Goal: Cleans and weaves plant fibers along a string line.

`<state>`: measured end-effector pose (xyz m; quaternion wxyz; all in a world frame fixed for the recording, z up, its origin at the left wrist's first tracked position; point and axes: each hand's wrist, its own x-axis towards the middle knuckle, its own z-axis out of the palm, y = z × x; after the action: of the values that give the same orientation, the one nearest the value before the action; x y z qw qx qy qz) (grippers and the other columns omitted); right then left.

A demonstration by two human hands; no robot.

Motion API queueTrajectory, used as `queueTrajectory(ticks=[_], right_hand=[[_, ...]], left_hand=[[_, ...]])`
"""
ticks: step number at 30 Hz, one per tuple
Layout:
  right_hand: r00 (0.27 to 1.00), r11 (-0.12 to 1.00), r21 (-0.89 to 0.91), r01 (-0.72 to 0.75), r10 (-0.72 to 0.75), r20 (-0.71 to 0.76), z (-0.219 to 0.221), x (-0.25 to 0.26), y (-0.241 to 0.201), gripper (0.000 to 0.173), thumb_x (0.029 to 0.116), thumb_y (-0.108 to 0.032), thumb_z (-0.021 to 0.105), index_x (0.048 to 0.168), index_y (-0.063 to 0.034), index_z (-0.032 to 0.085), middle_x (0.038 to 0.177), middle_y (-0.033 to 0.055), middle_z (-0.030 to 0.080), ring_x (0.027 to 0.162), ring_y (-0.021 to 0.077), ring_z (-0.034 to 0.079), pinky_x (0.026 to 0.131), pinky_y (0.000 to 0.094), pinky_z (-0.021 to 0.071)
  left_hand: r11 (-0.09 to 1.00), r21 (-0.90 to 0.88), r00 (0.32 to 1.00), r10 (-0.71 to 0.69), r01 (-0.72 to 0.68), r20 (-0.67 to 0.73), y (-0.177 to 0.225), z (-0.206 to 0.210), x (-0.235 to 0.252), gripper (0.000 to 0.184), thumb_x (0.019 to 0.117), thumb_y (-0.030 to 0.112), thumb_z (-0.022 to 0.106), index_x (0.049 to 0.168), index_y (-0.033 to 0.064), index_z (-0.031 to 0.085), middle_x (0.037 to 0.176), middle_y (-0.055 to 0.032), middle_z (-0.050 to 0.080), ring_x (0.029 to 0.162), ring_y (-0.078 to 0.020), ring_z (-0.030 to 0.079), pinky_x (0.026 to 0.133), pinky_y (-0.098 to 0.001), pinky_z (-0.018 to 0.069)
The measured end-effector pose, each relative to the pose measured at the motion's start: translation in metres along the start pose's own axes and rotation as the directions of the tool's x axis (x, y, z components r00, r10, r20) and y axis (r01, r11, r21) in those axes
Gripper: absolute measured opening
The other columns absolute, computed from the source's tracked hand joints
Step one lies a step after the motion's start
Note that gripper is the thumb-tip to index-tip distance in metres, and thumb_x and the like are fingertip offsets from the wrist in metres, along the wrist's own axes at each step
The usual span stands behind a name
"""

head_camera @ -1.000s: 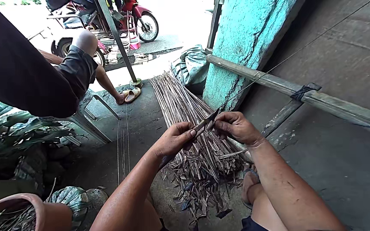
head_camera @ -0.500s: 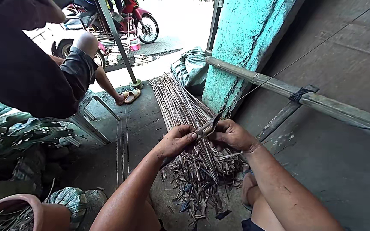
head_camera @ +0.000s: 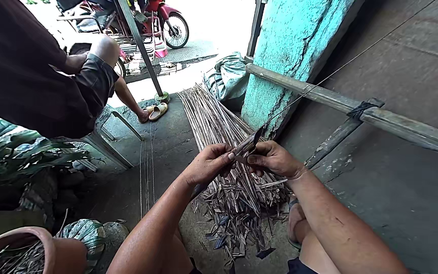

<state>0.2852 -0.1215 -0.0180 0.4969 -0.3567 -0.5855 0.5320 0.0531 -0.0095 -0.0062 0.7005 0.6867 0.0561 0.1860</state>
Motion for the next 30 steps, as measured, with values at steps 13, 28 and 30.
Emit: queueTrajectory(ticks=[13, 28, 30], right_hand=[[0.993, 0.996, -0.089, -0.017, 0.006, -0.119, 0.004, 0.002, -0.004, 0.012, 0.0973, -0.018, 0.069, 0.104, -0.0095, 0.074, 0.078, 0.0012, 0.073, 0.057, 0.0084, 0.067, 0.050, 0.0234, 0.0575], [0.972, 0.985, -0.138, 0.107, -0.133, -0.194, -0.010, 0.000, 0.000, 0.012, 0.0955, -0.029, 0.073, 0.094, -0.0171, 0.075, 0.076, -0.0011, 0.073, 0.056, 0.0059, 0.066, 0.051, 0.0220, 0.0568], [0.977, 0.982, -0.147, 0.122, -0.144, -0.155, -0.004, -0.001, -0.002, 0.015, 0.0978, -0.029, 0.071, 0.105, -0.0182, 0.078, 0.080, -0.0007, 0.075, 0.059, 0.0056, 0.066, 0.054, 0.0217, 0.0580]], left_hand=[[0.996, 0.089, 0.998, 0.023, -0.018, -0.058, 0.005, 0.006, -0.001, 0.020, 0.1066, 0.013, 0.050, 0.104, -0.0013, 0.063, 0.079, -0.0031, 0.067, 0.059, -0.0079, 0.061, 0.055, -0.0244, 0.0537], [1.000, 0.019, 1.000, 0.006, -0.007, 0.031, -0.001, 0.004, 0.005, 0.021, 0.1068, 0.018, 0.051, 0.098, 0.0027, 0.061, 0.076, -0.0031, 0.066, 0.060, -0.0086, 0.061, 0.057, -0.0248, 0.0528], [1.000, 0.015, 0.999, 0.002, -0.003, 0.049, -0.004, 0.004, 0.006, 0.021, 0.1068, 0.019, 0.051, 0.098, 0.0033, 0.062, 0.076, -0.0028, 0.066, 0.060, -0.0082, 0.061, 0.056, -0.0244, 0.0524]])
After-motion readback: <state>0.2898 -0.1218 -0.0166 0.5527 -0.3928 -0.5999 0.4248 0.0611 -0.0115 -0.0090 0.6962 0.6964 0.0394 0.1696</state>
